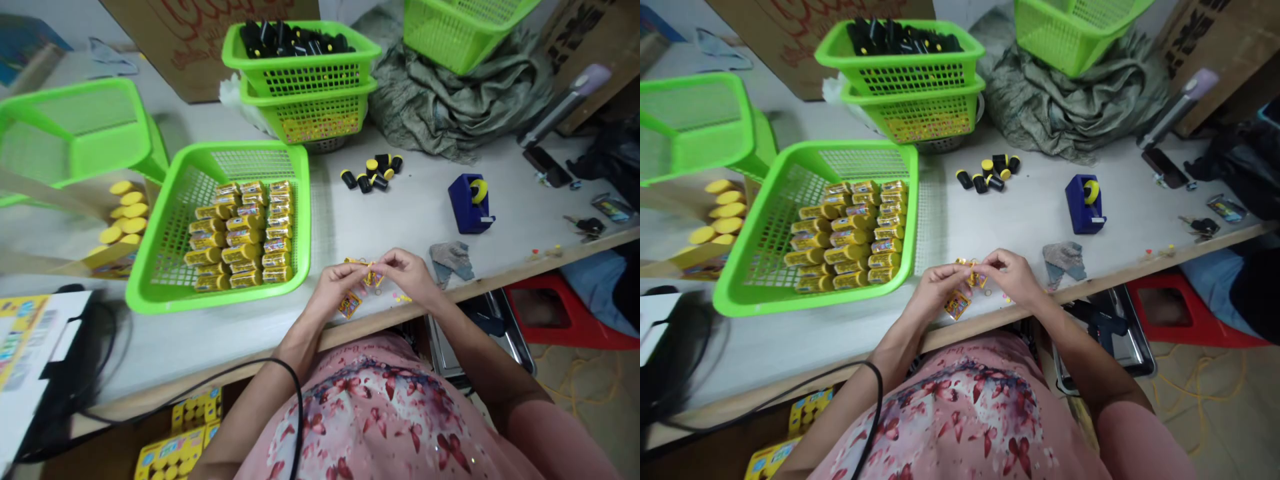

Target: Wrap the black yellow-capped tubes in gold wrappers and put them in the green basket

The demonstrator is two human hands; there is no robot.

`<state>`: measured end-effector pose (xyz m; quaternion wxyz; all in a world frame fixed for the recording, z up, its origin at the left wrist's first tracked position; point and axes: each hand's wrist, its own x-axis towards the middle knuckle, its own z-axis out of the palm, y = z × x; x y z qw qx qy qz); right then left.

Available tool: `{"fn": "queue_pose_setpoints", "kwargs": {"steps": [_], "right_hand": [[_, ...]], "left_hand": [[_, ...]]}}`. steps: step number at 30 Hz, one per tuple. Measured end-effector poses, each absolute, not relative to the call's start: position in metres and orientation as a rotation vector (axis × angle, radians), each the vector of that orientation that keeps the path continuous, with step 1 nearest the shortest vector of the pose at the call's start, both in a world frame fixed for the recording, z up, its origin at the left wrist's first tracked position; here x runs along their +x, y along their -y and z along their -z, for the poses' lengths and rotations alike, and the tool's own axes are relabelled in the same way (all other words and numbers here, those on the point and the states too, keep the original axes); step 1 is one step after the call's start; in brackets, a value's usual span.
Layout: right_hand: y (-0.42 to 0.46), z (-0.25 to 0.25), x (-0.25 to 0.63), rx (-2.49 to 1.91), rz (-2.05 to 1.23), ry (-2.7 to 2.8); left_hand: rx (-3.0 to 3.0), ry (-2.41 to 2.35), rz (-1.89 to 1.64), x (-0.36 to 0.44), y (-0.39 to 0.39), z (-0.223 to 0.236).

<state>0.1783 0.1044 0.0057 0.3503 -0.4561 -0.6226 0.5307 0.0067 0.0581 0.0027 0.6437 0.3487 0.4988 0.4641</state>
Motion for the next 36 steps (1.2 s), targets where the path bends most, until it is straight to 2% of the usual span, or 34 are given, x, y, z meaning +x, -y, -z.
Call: {"fn": "queue_pose_setpoints", "kwargs": {"steps": [8, 12, 19, 22, 27, 33, 36], "right_hand": [[-0.125, -0.024, 0.174, -1.13, -1.409, 1.835], [-0.164, -0.025, 0.16, -1.065, -1.402, 1.972], [-0.277, -0.032, 0.075, -1.519, -0.268, 2.41], [-0.294, -0.031, 0.048, -1.53, -0.163, 2.536], [-0.278, -0.029, 0.063, -1.495, -0.321, 2.442], [-0.205, -0.043, 0.152, -1.153, -1.516, 1.532], [-0.168, -0.049, 0.183, -1.102, -1.773, 1.258]], "left_hand": [[0.541, -1.042, -1.09, 0.007, -0.061, -0.012], [0.417, -1.104, -1.196, 0.006, -0.064, -0.01], [0.359, -1.11, -1.245, 0.007, -0.064, -0.002], [0.351, -1.107, -1.253, 0.005, -0.064, -0.001], [0.347, -1.104, -1.26, 0.004, -0.063, -0.002], [0.295, -1.043, -1.266, 0.007, -0.065, -0.008], [0.32, -1.061, -1.25, 0.008, -0.065, -0.01]]}}
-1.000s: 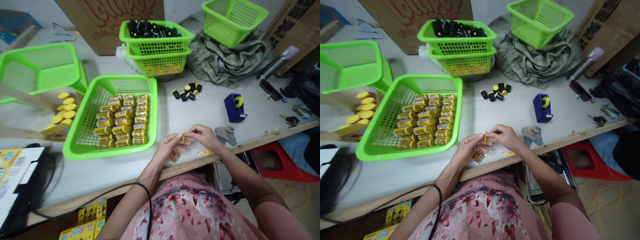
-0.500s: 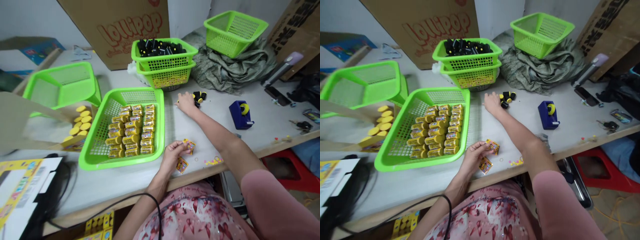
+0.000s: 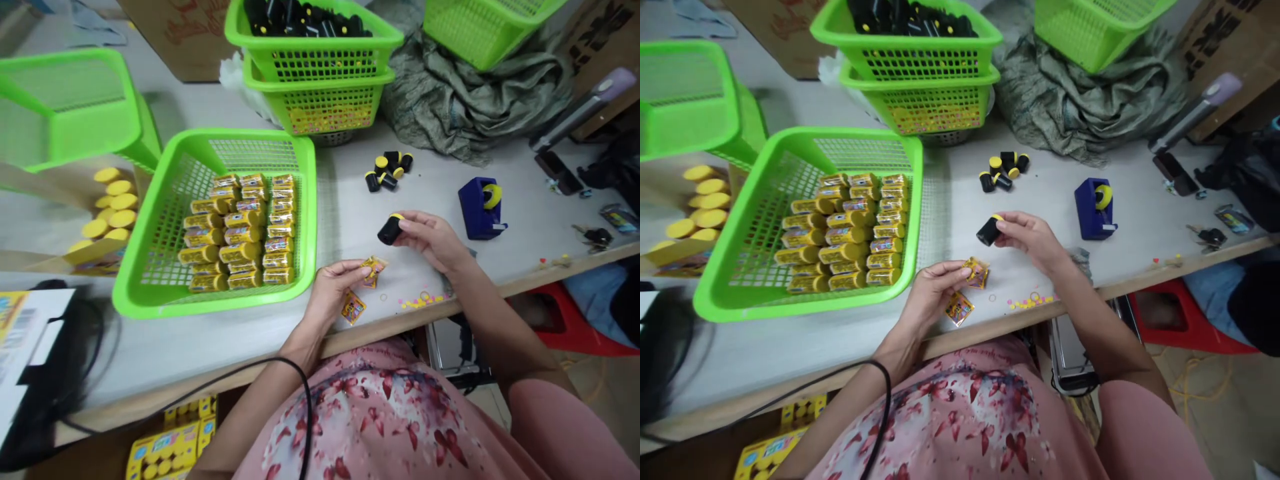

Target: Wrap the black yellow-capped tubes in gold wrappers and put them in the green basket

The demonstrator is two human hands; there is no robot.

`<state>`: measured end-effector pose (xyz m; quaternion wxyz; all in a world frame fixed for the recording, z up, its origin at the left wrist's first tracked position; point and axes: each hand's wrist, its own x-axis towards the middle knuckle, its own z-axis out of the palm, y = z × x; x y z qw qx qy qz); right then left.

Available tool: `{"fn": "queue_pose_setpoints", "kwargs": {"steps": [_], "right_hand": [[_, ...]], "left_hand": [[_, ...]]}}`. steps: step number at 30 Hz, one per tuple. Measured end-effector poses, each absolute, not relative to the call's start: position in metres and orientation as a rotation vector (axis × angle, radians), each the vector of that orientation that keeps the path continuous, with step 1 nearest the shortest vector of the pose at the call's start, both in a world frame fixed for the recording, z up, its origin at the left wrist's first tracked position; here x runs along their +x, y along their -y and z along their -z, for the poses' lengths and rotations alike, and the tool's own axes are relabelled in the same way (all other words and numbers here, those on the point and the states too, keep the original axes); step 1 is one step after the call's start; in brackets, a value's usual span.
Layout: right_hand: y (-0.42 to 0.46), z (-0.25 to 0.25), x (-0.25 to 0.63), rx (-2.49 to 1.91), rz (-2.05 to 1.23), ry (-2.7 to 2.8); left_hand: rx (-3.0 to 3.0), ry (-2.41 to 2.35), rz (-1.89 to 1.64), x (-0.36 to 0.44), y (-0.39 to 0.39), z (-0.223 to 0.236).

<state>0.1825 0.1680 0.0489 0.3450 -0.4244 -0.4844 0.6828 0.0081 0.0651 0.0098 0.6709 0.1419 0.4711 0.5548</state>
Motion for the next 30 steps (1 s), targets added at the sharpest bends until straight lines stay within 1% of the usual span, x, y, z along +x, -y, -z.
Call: {"fn": "queue_pose_setpoints", "kwargs": {"steps": [5, 10, 18, 25, 30], "right_hand": [[-0.148, -0.047, 0.191, -1.087, -1.876, 1.201], [-0.148, -0.038, 0.189, -1.083, -1.844, 1.316], [-0.135, -0.027, 0.178, -1.06, -1.711, 1.424], [-0.126, -0.028, 0.174, -1.081, -1.517, 1.557], [-0.119, -0.022, 0.168, -1.084, -1.39, 1.522]], "left_hand": [[0.361, -1.102, -1.241, 0.008, -0.064, -0.01], [0.357, -1.105, -1.255, 0.007, -0.064, -0.009], [0.317, -1.028, -1.247, 0.011, -0.068, -0.006], [0.431, -1.118, -1.312, 0.012, -0.065, -0.005], [0.401, -1.115, -1.362, 0.014, -0.066, -0.007]]}}
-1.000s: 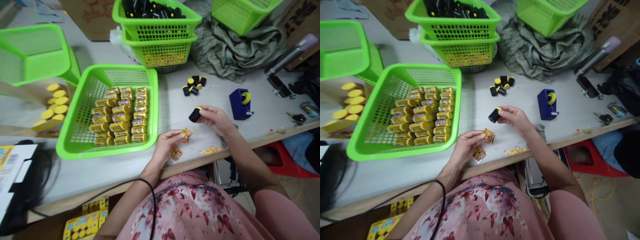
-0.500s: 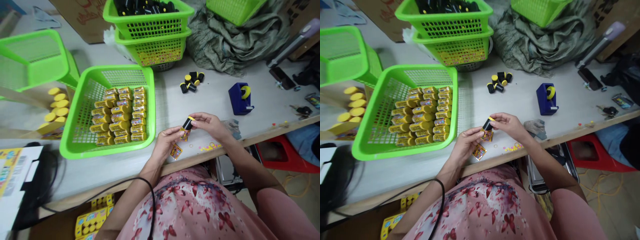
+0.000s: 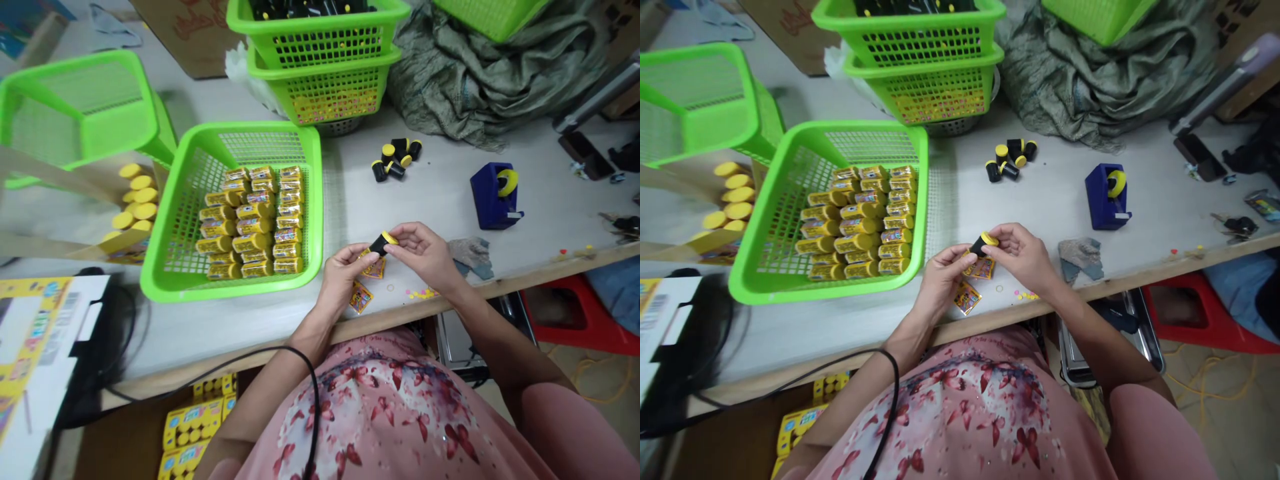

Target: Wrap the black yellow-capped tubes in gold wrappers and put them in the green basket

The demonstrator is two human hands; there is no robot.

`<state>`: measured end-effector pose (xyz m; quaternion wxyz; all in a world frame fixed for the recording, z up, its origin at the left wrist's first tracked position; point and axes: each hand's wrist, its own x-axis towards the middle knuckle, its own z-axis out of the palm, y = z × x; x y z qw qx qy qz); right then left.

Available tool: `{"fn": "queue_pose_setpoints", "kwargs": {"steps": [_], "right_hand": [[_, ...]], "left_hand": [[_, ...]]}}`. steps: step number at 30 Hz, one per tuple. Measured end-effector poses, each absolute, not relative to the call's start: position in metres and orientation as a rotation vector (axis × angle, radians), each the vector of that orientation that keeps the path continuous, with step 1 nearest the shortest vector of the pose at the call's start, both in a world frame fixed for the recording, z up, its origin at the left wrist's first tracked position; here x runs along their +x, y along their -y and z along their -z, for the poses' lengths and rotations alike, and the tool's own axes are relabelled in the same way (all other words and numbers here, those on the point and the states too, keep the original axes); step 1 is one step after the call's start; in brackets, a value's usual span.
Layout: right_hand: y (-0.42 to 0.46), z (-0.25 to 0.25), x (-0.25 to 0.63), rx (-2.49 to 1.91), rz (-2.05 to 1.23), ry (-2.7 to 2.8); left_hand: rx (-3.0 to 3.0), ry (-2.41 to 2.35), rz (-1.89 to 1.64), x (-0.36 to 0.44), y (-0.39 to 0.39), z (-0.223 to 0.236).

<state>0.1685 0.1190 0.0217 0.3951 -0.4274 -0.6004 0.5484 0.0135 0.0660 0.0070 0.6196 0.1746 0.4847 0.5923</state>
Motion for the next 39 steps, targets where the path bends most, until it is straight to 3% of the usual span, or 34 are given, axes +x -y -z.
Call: {"fn": "queue_pose_setpoints", "kwargs": {"steps": [6, 18, 25, 31, 39], "right_hand": [[-0.106, -0.014, 0.168, -1.017, -1.309, 1.607], [-0.109, -0.018, 0.17, -0.955, -1.591, 1.451], [-0.113, -0.012, 0.166, -1.351, -0.907, 1.859], [-0.101, -0.005, 0.162, -0.981, -0.396, 2.197], [-0.087, 0.002, 0.155, -0.875, -0.508, 2.09]], "left_hand": [[0.348, -1.006, -1.311, 0.013, -0.065, -0.008], [0.425, -0.889, -1.126, 0.006, -0.06, -0.015], [0.62, -1.247, -1.434, 0.019, -0.06, -0.003], [0.555, -1.122, -1.426, 0.017, -0.063, -0.005], [0.381, -0.842, -1.039, 0.01, -0.062, -0.006]]}}
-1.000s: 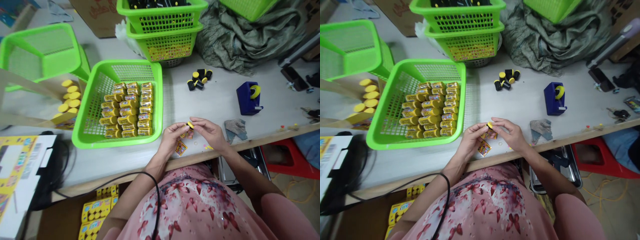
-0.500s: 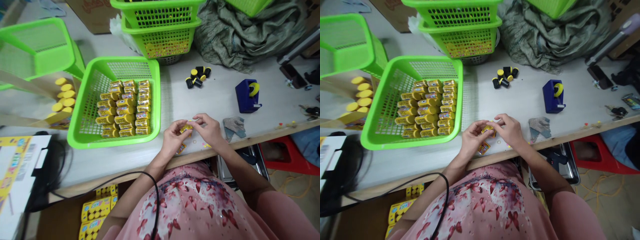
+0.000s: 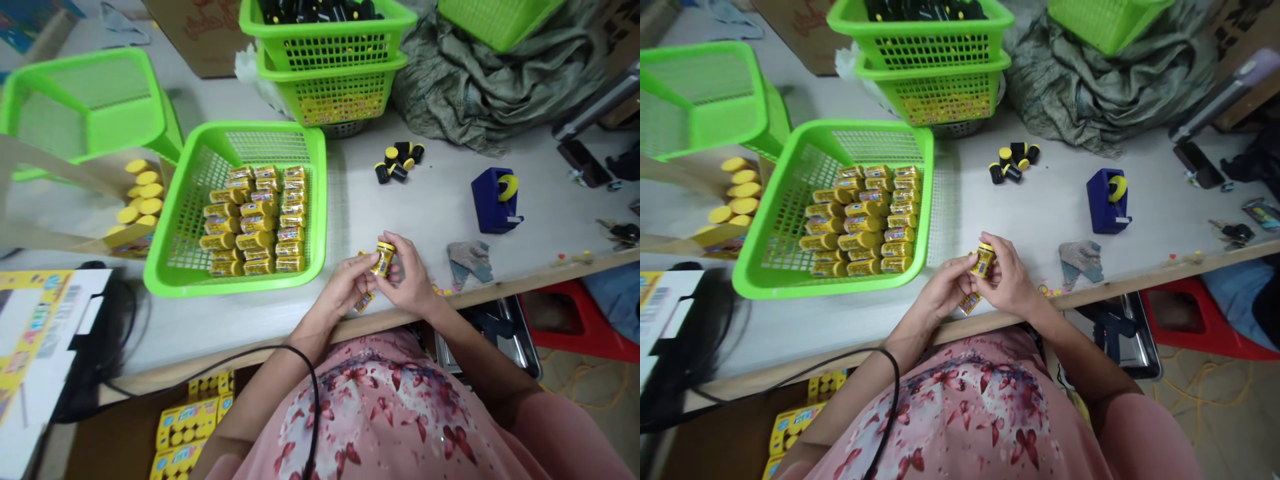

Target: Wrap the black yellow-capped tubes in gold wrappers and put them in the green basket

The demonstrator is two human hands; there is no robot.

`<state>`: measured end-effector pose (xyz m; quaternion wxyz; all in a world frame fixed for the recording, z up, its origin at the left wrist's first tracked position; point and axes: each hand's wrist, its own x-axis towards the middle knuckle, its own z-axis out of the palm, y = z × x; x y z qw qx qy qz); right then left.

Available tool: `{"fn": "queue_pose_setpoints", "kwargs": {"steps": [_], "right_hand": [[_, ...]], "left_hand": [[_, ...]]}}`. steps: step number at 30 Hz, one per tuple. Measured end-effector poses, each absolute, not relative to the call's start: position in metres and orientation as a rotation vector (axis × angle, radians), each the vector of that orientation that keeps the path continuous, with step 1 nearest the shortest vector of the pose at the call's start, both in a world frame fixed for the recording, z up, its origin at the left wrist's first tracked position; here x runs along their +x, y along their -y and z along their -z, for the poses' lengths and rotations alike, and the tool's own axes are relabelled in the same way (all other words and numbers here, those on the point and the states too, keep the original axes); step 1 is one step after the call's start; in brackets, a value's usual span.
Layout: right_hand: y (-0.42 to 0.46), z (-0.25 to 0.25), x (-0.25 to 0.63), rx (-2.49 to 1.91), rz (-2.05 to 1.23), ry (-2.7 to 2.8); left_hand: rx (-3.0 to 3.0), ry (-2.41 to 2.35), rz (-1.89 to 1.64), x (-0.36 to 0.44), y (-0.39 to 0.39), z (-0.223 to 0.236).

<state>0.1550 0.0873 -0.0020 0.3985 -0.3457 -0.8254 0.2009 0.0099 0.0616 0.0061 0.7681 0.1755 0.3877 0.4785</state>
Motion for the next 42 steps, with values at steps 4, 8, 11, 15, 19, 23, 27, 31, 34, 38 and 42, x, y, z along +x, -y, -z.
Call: {"fn": "queue_pose_setpoints", "kwargs": {"steps": [4, 8, 11, 15, 19, 23, 27, 31, 34, 38, 42], "right_hand": [[-0.087, 0.0, 0.157, -0.832, -0.423, 2.1], [-0.085, -0.002, 0.158, -0.818, -0.427, 2.09], [-0.084, -0.003, 0.158, -0.814, -0.435, 2.096], [-0.086, -0.002, 0.158, -0.841, -0.413, 2.15], [-0.088, 0.003, 0.154, -0.819, -0.358, 2.161], [-0.086, 0.008, 0.154, -0.834, -0.554, 2.046], [-0.085, 0.008, 0.158, -0.789, -0.721, 1.963], [-0.086, 0.007, 0.157, -0.734, -0.639, 1.989], [-0.084, 0.009, 0.154, -0.76, -0.645, 1.942], [-0.084, 0.005, 0.156, -0.786, -0.784, 1.905], [-0.095, -0.007, 0.169, -0.674, -1.355, 1.839]], "left_hand": [[0.365, -0.809, -1.066, 0.008, -0.061, -0.006], [0.326, -0.802, -1.066, 0.007, -0.062, -0.008], [0.307, -0.829, -1.078, 0.006, -0.062, -0.01], [0.317, -0.935, -1.191, 0.011, -0.061, -0.007], [0.372, -1.02, -1.34, 0.015, -0.059, -0.003], [0.369, -0.938, -1.245, 0.011, -0.061, -0.01], [0.357, -0.792, -1.095, 0.005, -0.063, -0.017], [0.341, -0.809, -1.141, 0.004, -0.063, -0.013], [0.349, -0.797, -1.124, 0.004, -0.061, -0.01], [0.345, -0.787, -1.129, 0.002, -0.06, -0.009], [0.332, -0.699, -1.084, -0.001, -0.06, -0.011]]}}
